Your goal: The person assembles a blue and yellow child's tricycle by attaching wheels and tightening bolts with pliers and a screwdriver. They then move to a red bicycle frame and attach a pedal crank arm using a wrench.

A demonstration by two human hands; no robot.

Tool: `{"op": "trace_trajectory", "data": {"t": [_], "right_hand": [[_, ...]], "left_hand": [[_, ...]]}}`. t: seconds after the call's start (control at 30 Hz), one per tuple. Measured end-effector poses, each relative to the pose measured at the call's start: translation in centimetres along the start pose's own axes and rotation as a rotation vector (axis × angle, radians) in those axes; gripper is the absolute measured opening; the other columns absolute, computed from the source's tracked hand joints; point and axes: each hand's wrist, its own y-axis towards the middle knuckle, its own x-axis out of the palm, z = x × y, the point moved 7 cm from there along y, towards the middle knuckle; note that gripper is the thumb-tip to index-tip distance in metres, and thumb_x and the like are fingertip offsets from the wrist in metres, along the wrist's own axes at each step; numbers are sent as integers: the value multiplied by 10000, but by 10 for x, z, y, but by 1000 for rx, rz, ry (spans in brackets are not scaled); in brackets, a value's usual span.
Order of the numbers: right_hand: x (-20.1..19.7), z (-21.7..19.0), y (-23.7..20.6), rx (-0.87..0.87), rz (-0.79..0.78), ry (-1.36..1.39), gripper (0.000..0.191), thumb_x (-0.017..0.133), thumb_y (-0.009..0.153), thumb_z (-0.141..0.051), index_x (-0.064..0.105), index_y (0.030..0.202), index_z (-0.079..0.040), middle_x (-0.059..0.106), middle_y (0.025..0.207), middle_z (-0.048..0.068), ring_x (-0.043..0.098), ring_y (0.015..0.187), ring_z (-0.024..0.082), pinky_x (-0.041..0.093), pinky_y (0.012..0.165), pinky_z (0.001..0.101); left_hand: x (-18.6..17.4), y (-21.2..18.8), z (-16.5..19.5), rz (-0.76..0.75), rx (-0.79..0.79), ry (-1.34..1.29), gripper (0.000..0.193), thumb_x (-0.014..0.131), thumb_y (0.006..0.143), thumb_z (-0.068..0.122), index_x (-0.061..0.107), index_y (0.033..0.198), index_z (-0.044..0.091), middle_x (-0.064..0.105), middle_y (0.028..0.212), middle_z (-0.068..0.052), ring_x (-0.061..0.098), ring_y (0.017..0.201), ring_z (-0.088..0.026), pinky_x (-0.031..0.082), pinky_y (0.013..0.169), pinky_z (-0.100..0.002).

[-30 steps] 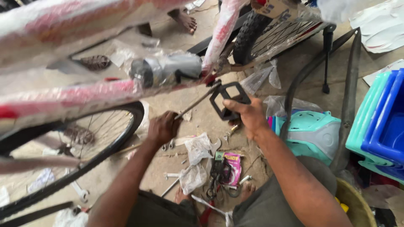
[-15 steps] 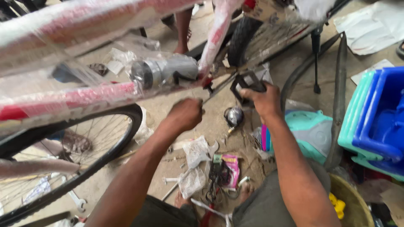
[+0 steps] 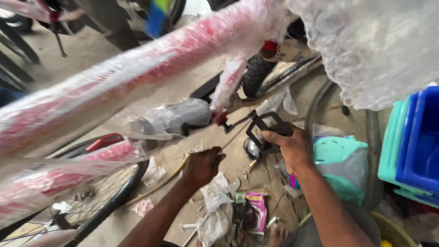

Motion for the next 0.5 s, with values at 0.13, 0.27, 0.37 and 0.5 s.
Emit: {"op": "trace_trajectory", "data": {"t": [0.13,0.27,0.37,0.5], "right_hand": [[9,-7,0,9,-55,28,348,868,720,-179,749,1016,-40,757,911,17,685,789,136,547,781,301],[6,-37,4,-434,108,-529,357,881,732,-209,742,1030,-70,774,875,76,722,757,205,570,722,361],[1,-37,8,-571,317,-887,434,936,718,-272,686,990,-44,740,852,189,727,791,360,559,693,469],[-15,-31,35,-563,371,-1077,357,854,741,-200,701,1034,-67,733,891,217,705,865,432,555,758,518]], "left_hand": [[47,21,-24,235,62,-85,223,645,966,292,673,1010,75,714,848,-190,680,730,-434,538,612,-514],[66,47,-30,268,138,-37,234,661,979,321,673,935,92,712,846,-176,680,749,-420,530,634,-513],[59,49,-24,250,34,-47,259,673,990,321,649,891,83,716,844,-162,686,802,-417,528,699,-527],[57,59,-4,16,-91,49,189,668,937,249,669,957,61,711,831,-217,691,814,-427,517,742,-549]]}}
